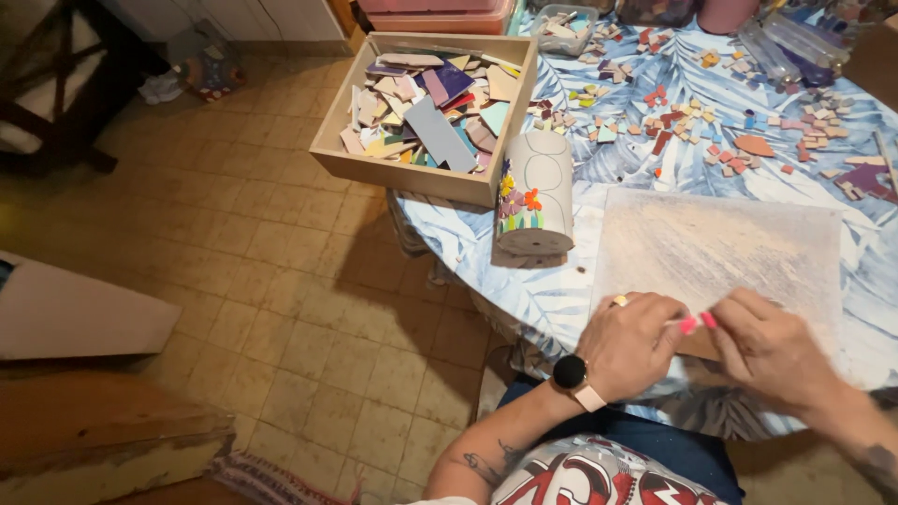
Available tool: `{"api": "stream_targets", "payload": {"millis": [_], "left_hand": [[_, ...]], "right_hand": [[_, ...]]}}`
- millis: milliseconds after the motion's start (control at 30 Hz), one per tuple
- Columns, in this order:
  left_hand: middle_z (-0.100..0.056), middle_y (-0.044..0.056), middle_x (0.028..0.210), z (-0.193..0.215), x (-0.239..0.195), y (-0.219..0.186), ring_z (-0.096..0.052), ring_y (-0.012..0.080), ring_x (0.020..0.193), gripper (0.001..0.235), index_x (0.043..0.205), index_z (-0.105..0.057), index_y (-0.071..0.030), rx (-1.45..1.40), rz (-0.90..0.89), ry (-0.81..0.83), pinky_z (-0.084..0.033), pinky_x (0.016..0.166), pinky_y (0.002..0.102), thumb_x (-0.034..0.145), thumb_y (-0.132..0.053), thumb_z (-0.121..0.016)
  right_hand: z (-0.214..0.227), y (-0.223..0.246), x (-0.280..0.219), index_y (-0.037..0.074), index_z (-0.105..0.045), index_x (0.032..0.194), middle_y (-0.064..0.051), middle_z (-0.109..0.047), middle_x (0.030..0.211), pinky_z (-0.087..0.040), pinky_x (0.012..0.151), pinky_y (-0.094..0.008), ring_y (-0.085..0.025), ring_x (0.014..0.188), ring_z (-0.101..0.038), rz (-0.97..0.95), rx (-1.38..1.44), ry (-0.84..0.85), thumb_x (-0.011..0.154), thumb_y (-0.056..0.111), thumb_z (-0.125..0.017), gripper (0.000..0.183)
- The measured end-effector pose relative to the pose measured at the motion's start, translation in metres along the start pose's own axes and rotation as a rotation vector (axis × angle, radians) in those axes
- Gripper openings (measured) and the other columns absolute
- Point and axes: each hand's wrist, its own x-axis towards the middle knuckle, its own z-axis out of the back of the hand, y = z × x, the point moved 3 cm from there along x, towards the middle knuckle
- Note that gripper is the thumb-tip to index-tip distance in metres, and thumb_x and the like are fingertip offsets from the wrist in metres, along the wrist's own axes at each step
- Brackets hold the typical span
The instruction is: Decorating a cylindrical container by preparing and adhering small flower-shaped mosaic tiles to its surface
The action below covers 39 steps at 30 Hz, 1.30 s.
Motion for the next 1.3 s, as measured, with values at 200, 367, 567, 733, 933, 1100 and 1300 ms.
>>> {"api": "stream_targets", "payload": {"millis": [200,367,567,733,933,1100,1300], "left_hand": [[-0.051,0.006,0.122,-0.016,-0.015,0.021,-0.042,0.0320,0.119,0.043,0.112,-0.054,-0.021,0.479,-0.115,0.090,-0.016,0.103,0.054,0.078,-0.043,-0.041],[-0.050,0.005,0.123,-0.019,-0.014,0.024,-0.043,0.0309,0.119,0.044,0.112,-0.054,-0.022,0.522,-0.128,0.101,-0.017,0.103,0.053,0.075,-0.044,-0.044],[-0.051,0.005,0.121,-0.018,-0.015,0.026,-0.041,0.0289,0.120,0.043,0.113,-0.054,-0.021,0.521,-0.171,0.053,-0.017,0.103,0.054,0.076,-0.043,-0.048],[-0.048,0.009,0.124,-0.024,-0.020,0.022,-0.043,0.0327,0.115,0.046,0.113,-0.053,-0.021,0.497,-0.203,0.093,-0.018,0.102,0.055,0.075,-0.046,-0.048],[-0.050,0.007,0.119,-0.011,-0.007,0.014,-0.040,0.0319,0.116,0.041,0.109,-0.054,-0.018,0.489,-0.182,0.065,-0.020,0.097,0.056,0.079,-0.044,-0.047],[-0.051,0.009,0.117,-0.008,-0.002,0.012,-0.041,0.0335,0.116,0.042,0.110,-0.052,-0.012,0.449,-0.130,0.102,-0.015,0.099,0.054,0.080,-0.040,-0.046],[-0.052,0.012,0.113,0.002,0.003,0.015,-0.041,0.0360,0.117,0.039,0.111,-0.052,-0.009,0.265,-0.097,-0.023,-0.015,0.098,0.059,0.082,-0.035,-0.048]], "right_hand": [[-0.015,-0.050,-0.024,0.014,-0.045,0.068,-0.002,-0.044,0.064,-0.043,0.043,-0.032,-0.021,0.062,-0.054,-0.028,-0.548,0.161,0.083,0.031,-0.041,0.023],[-0.029,-0.031,0.049,0.015,-0.046,0.072,-0.004,-0.048,0.067,-0.043,0.057,-0.036,-0.025,0.065,-0.052,-0.008,-0.312,0.189,0.079,0.022,-0.044,0.011],[-0.037,-0.061,0.083,0.013,-0.049,0.070,-0.005,-0.050,0.070,-0.042,0.056,-0.037,-0.026,0.063,-0.052,-0.066,-0.239,0.143,0.078,0.030,-0.046,0.020],[-0.013,-0.092,0.040,0.010,-0.047,0.080,-0.012,-0.051,0.075,-0.035,0.059,-0.041,-0.031,0.066,-0.048,-0.301,-0.078,0.192,0.076,0.015,-0.043,0.008],[0.025,-0.063,0.037,0.001,-0.050,0.078,-0.012,-0.055,0.073,-0.039,0.058,-0.035,-0.024,0.063,-0.050,-0.450,0.102,0.125,0.089,0.011,-0.041,0.017],[0.002,-0.048,0.042,0.005,-0.049,0.084,-0.012,-0.052,0.083,-0.043,0.059,-0.038,-0.027,0.073,-0.051,-0.330,0.012,0.132,0.084,0.021,-0.047,0.016],[-0.027,-0.052,0.041,0.015,-0.051,0.085,0.001,-0.046,0.075,-0.046,0.062,-0.032,-0.020,0.077,-0.054,-0.238,-0.313,0.008,0.079,0.032,-0.053,0.018]]}}
